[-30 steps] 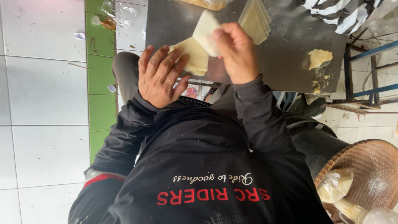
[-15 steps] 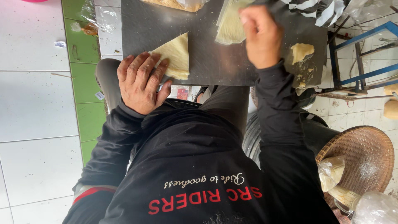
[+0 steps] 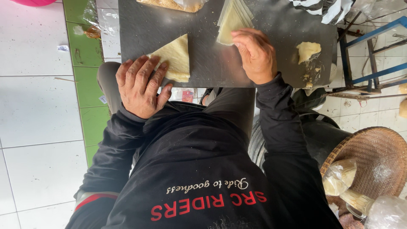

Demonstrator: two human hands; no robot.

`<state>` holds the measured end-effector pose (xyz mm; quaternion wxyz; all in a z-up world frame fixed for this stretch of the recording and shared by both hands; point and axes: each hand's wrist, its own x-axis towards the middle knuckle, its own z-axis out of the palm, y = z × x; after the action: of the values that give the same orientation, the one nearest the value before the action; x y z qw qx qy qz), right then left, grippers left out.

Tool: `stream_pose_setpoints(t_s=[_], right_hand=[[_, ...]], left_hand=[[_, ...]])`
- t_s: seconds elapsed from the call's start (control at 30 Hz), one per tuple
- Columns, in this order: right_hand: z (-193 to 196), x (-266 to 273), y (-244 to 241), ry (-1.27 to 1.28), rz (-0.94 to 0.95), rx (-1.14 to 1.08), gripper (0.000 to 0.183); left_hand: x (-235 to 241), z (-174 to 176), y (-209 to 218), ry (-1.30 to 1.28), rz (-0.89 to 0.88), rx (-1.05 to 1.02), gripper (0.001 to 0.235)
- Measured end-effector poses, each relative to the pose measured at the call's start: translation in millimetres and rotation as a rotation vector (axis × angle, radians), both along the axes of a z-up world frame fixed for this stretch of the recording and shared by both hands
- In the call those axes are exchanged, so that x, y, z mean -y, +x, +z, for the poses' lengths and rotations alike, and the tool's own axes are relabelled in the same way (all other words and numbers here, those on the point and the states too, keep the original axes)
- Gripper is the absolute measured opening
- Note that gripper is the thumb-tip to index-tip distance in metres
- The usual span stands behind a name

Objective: The person folds thin triangular wrappers into cone shapes, scoops a brown granular filling into each cone, and seals the edges. The person stacks the finished cones on the metal table. The person handles wrappers, filling, and finished cones throughout the task.

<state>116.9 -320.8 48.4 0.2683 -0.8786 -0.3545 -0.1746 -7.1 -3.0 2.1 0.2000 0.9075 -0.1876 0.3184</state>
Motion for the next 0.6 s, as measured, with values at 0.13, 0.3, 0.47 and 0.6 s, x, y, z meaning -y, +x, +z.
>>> stream_pose_setpoints(t_s=[0.13,0.3,0.47,0.6], right_hand=[[-0.3,1.7,-4.4,-0.051,-0.023,0.032,0.010],[-4.2,4.0,-4.3,-0.062,-0.004,0.036,0.011],[-4.7,3.8,-4.1,-0.081,0.000,0.034,0.012],[0.3,4.4,-7.2,-0.102,0.032,0.018,0.021]], left_hand=[[-0.1,0.7,0.5,-0.001,-0.006,0.002,0.042],[-0.2,-0.8,1.2,0.006,-0.010,0.014,0.040],[0.1,-1.4,1.4,0.007,-0.007,0.022,0.040],[-0.6,-2.0,2.0,0.006,-0.012,0.030,0.041]])
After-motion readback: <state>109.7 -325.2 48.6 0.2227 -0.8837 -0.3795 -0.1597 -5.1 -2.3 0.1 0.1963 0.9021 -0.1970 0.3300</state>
